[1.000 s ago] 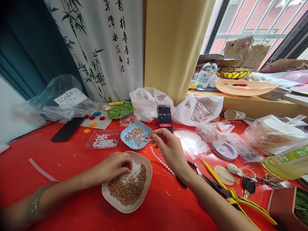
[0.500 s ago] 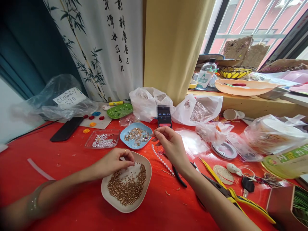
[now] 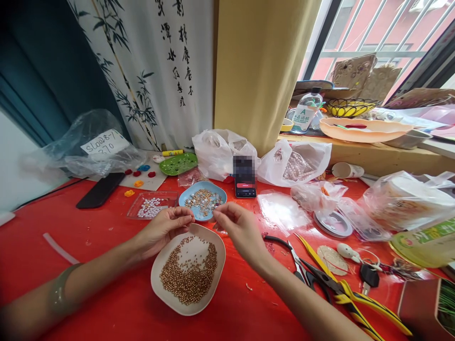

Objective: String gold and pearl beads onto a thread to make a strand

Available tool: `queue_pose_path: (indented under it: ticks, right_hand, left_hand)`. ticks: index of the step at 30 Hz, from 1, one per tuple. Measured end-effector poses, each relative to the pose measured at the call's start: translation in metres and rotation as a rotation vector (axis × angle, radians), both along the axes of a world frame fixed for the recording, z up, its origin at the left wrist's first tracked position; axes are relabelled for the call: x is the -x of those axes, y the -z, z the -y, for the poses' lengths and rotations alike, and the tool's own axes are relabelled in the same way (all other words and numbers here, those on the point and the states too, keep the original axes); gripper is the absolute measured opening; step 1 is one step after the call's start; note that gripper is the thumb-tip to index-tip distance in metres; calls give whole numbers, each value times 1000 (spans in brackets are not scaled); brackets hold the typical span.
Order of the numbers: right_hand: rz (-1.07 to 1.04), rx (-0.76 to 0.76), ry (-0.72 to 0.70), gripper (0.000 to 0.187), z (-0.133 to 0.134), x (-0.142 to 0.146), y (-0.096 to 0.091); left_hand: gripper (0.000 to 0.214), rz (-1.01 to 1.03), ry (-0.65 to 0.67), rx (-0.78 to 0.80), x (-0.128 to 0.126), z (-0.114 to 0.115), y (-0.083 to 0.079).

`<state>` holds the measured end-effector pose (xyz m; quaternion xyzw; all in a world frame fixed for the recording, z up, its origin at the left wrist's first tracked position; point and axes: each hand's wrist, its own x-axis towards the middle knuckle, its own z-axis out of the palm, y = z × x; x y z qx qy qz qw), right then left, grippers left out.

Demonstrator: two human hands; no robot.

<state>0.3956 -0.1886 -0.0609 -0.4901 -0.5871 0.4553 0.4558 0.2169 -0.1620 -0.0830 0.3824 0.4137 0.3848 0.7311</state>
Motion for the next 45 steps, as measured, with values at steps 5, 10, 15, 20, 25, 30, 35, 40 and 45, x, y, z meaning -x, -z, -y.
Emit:
queue_pose_path:
  ticks: [5,10,15,20,25,30,35,40,45]
  right_hand:
    - [-84,186,-171,15,15,19,14]
    - [-120,238,-187,13,18,22,20]
    - [-111,208,-203,13,18,21,19]
    - [-93,196,-210,13,18,21,20]
    - [-49,180,-214,13,17,20,21]
    - [-25,177,-212,13,17,20,21]
    - [-26,177,-215,15,17,21,21]
    - [43,137,-174,17,16,21,22]
    - [89,112,-139,15,14,21,29]
  left_hand:
    - [7,128,-16,57,0,-1,4]
    - [6,151,-14,83,0,-1,6]
    - [7,131,-16,95,0,-1,7]
    - [8,106,17,72,1,-2,9]
    - [11,78,34,59,0,-1,7]
    - [15,44,39,40,0,-1,9]
    - [16,32,58,-1,0,-1,11]
    - [33,-86,140,-171,2,-2,4]
    - [35,-303,92,-393,23,-26,-9]
